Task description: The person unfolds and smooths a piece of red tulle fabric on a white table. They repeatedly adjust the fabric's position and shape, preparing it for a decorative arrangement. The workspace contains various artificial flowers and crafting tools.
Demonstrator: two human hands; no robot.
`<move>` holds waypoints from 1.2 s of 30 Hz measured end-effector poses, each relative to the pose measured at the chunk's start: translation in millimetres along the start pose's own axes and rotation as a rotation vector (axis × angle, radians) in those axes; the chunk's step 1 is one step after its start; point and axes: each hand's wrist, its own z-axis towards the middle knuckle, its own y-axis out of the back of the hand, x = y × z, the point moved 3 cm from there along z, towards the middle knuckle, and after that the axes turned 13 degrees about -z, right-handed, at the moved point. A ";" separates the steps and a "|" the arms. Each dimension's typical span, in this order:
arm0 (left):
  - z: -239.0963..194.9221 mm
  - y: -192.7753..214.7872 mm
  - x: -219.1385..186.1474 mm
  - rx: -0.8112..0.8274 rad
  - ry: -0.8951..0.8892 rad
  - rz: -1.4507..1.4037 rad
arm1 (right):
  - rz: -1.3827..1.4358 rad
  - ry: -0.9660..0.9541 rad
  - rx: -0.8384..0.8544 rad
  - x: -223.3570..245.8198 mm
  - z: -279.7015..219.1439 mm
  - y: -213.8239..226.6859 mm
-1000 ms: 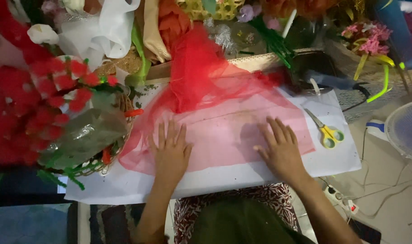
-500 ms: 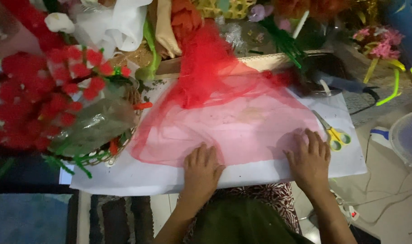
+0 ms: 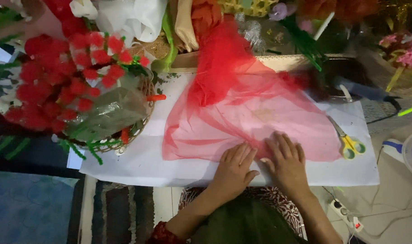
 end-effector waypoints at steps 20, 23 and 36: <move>-66.2 125.1 93.9 -0.580 0.592 0.192 | 0.124 0.302 -0.102 38.5 -8.8 24.3; -64.8 133.2 89.7 -0.625 0.549 0.038 | 0.010 0.289 -0.134 38.9 -11.3 8.2; -62.8 157.8 74.8 -0.909 0.753 -0.690 | 0.039 0.113 0.031 -25.0 -11.7 14.7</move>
